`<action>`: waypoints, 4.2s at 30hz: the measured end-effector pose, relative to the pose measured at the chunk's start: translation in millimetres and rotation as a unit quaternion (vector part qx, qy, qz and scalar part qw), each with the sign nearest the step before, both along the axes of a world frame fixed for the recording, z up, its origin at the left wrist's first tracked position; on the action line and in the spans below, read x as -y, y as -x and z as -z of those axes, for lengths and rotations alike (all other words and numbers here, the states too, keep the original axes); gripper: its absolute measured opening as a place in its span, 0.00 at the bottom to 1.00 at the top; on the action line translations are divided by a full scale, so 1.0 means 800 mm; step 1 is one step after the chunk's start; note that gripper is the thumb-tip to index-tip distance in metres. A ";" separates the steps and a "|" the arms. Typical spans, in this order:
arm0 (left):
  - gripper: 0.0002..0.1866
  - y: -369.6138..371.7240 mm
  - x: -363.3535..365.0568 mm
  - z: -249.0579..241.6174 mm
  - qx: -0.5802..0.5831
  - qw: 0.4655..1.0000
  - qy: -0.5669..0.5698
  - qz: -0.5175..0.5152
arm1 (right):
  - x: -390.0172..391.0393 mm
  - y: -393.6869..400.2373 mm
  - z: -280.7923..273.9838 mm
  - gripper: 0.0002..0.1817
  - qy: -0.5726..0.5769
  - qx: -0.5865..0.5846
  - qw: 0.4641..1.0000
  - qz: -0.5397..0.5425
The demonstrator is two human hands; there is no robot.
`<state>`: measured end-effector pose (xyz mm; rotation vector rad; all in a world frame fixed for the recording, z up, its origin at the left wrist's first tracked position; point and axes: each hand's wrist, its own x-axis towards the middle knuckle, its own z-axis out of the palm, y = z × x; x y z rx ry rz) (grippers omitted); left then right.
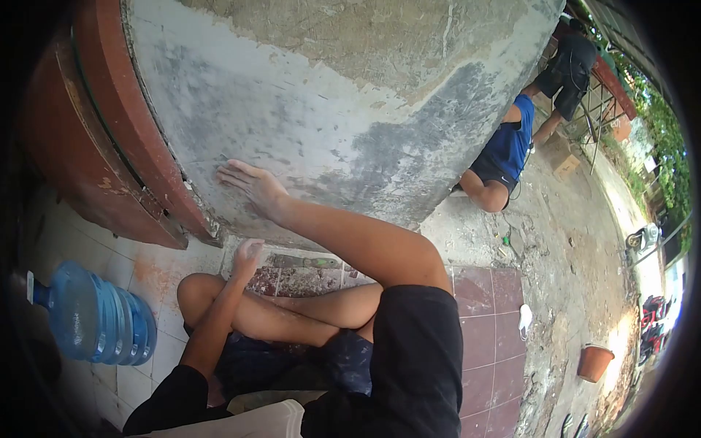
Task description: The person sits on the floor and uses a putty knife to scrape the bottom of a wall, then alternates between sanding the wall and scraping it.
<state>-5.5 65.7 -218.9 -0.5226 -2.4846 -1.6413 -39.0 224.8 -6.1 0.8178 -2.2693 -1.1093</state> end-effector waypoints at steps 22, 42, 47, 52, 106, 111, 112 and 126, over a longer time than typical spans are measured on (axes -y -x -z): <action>0.09 0.000 -0.024 -0.020 -0.049 0.997 0.019 0.048 | -0.198 -0.133 -0.067 0.45 0.021 -0.013 0.997 0.079; 0.10 -0.007 -0.001 -0.002 0.039 0.998 -0.034 0.044 | -0.142 -0.095 -0.028 0.44 0.034 0.006 0.998 0.044; 0.10 -0.007 -0.021 -0.019 -0.002 0.998 -0.005 0.060 | -0.208 -0.154 -0.051 0.43 0.038 0.017 0.993 0.114; 0.10 -0.005 -0.032 -0.017 -0.023 0.994 0.003 0.104 | -0.169 -0.121 -0.045 0.42 0.076 0.027 0.994 0.080; 0.11 0.009 -0.033 -0.001 0.025 0.998 -0.006 0.061 | -0.184 -0.122 -0.027 0.44 0.018 -0.033 0.997 0.064; 0.10 0.019 -0.043 0.003 0.013 0.998 -0.015 0.064 | -0.191 -0.129 -0.040 0.42 0.072 0.011 0.995 0.060; 0.10 0.019 -0.046 0.001 0.015 0.998 -0.017 0.064 | -0.182 -0.125 -0.039 0.42 0.082 0.031 0.994 0.065; 0.11 -0.002 0.001 0.020 0.064 0.998 -0.004 0.030 | 0.014 0.019 0.040 0.39 -0.024 -0.018 0.999 -0.025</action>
